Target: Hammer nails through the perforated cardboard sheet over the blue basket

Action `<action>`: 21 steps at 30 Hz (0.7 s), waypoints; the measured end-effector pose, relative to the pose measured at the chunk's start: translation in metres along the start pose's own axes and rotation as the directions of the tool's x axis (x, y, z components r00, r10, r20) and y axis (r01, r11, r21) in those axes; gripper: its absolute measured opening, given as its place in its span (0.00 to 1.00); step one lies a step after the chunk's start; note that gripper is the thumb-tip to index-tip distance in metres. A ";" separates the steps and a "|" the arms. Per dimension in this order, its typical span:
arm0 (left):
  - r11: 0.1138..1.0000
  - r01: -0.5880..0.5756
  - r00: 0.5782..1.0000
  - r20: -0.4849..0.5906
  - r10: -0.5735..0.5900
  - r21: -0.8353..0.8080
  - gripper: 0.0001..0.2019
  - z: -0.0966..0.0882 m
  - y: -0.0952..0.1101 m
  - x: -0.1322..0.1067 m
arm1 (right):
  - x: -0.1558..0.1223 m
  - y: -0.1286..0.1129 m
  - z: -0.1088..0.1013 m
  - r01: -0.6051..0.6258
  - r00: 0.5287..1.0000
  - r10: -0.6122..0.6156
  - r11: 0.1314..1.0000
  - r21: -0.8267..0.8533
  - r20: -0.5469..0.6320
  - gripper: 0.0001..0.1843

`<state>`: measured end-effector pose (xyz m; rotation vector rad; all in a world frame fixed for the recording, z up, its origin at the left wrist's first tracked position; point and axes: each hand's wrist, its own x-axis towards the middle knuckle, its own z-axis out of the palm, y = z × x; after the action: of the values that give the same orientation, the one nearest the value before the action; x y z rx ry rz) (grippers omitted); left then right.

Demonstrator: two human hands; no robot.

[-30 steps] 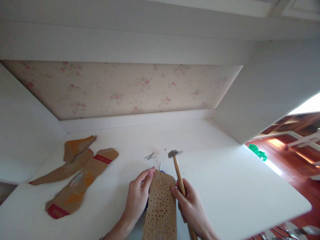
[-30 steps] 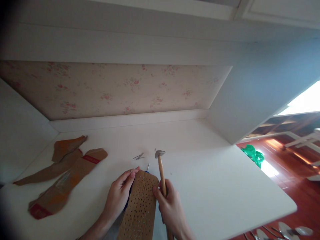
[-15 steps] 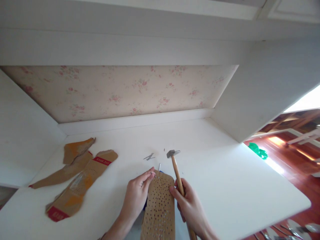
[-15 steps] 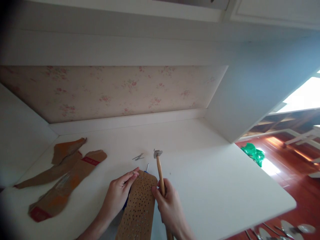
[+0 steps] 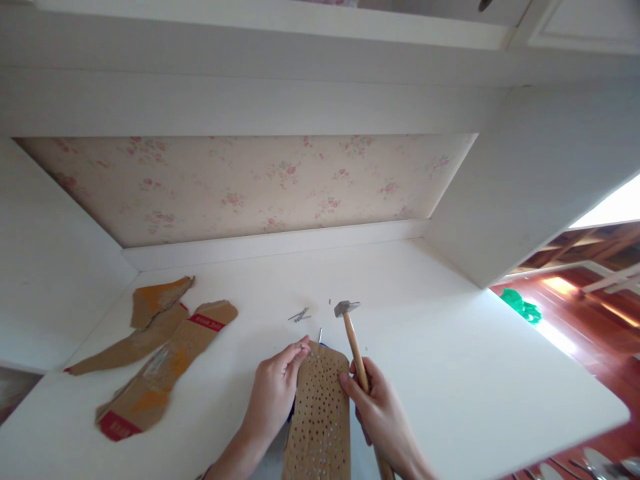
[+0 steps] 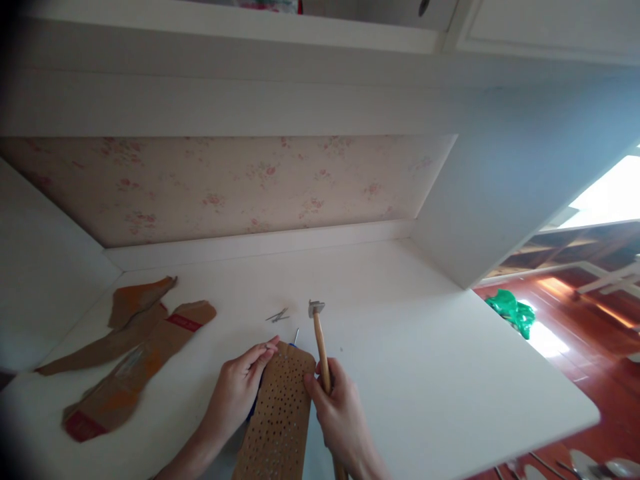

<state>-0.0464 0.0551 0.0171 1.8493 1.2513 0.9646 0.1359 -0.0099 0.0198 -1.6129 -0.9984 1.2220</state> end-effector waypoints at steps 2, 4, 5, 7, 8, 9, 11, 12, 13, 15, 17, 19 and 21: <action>1.000 0.021 1.000 -0.005 -0.021 -0.009 0.15 0.000 0.000 0.000 | 0.001 0.002 -0.001 -0.001 1.000 0.001 1.000 -0.003 0.007 0.13; 0.999 0.046 0.999 -0.005 -0.046 -0.019 0.15 0.000 0.000 0.000 | 0.002 0.004 -0.001 -0.002 1.000 0.002 1.000 -0.007 0.013 0.14; 0.998 0.059 0.998 -0.004 -0.059 -0.024 0.15 0.000 -0.001 0.000 | 0.002 0.004 -0.001 -0.003 1.000 0.003 1.000 -0.008 0.016 0.14; 0.997 0.077 0.997 -0.005 -0.077 -0.027 0.15 0.000 -0.001 0.000 | 0.002 0.004 -0.001 -0.005 1.000 0.006 1.000 -0.007 0.017 0.14; 0.996 0.081 0.997 -0.005 -0.081 -0.024 0.15 0.000 -0.001 0.001 | 0.001 0.003 -0.001 -0.007 1.000 0.007 1.000 -0.005 0.017 0.13; 0.997 0.079 0.997 -0.005 -0.079 -0.018 0.15 0.000 -0.001 0.001 | 0.001 0.003 -0.001 -0.007 1.000 0.007 1.000 -0.002 0.016 0.13; 0.998 0.056 0.998 0.001 -0.056 0.002 0.14 0.000 0.000 0.001 | 0.000 0.002 -0.001 -0.006 1.000 0.006 1.000 0.002 0.018 0.13; 0.999 0.039 0.999 0.002 -0.039 0.014 0.14 0.000 0.000 0.001 | 0.000 0.002 -0.002 -0.005 1.000 0.005 1.000 0.003 0.021 0.13; 0.999 0.020 1.000 0.002 -0.020 0.026 0.14 0.000 0.001 0.001 | 0.000 0.002 -0.002 -0.004 1.000 0.004 1.000 0.004 0.024 0.13; 0.998 -0.019 1.000 -0.002 0.019 0.053 0.13 0.000 0.000 0.001 | 0.000 0.002 -0.002 -0.003 1.000 0.003 1.000 0.007 0.023 0.13; 0.995 -0.057 0.998 -0.007 0.058 0.084 0.12 0.001 -0.001 0.000 | 0.001 0.002 -0.002 -0.004 1.000 0.004 1.000 0.013 0.017 0.12; 0.989 -0.093 0.995 -0.009 0.095 0.111 0.12 0.002 -0.005 0.000 | 0.000 0.001 -0.002 -0.004 1.000 0.004 1.000 0.018 0.013 0.12; 0.984 -0.120 0.993 -0.006 0.122 0.129 0.12 0.003 -0.008 -0.001 | 0.000 0.000 -0.002 -0.001 1.000 0.001 1.000 0.024 0.011 0.13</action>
<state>-0.0475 0.0562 0.0083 2.0422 1.2470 0.9827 0.1379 -0.0105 0.0198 -1.5898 -0.9862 1.2401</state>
